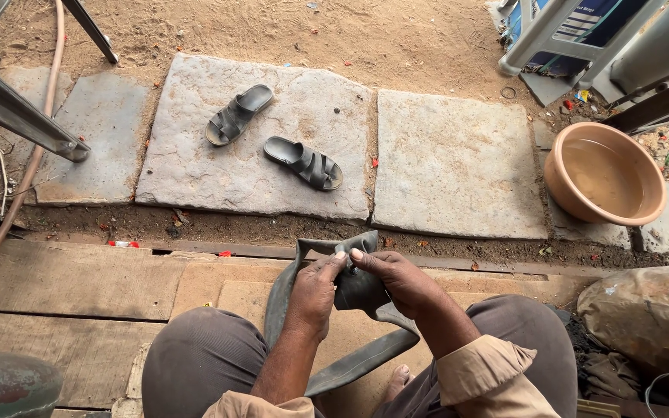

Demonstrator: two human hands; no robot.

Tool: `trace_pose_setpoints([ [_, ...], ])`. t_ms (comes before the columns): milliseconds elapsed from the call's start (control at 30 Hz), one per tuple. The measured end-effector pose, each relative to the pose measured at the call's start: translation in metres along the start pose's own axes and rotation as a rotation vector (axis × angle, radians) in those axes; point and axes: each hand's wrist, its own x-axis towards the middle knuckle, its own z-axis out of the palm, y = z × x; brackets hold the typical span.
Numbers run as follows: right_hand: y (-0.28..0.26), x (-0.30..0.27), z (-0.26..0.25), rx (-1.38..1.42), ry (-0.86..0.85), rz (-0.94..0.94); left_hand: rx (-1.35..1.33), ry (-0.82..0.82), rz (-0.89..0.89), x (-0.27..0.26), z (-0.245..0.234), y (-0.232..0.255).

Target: The person sits on the ground holding a rubber inner tube and marks a spot on it with a chalk-like piece, then uses a metal awl-like tool to work on the marked area of the tube. At the end they reach into a small box of supplies beside them.

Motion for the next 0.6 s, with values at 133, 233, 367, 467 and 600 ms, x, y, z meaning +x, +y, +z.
trace_pose_setpoints([
  [133, 0.004, 0.003, -0.003, 0.017, 0.005, -0.008, -0.022, -0.016, -0.015, -0.007, 0.004, 0.009],
  [233, 0.003, 0.002, -0.001, 0.025, 0.013, -0.011, -0.061, -0.059, -0.002, -0.014, 0.007, 0.016],
  [367, 0.008, 0.004, -0.005, 0.021, 0.001, -0.015, 0.004, -0.088, 0.036, -0.013, 0.004, 0.012],
  [467, 0.013, 0.009, -0.008, 0.045, -0.011, -0.017, 0.048, -0.077, 0.061, -0.013, 0.004, 0.011],
  [600, 0.019, 0.013, -0.011, 0.045, 0.000, -0.011, 0.049, -0.055, 0.050, -0.017, 0.008, 0.017],
])
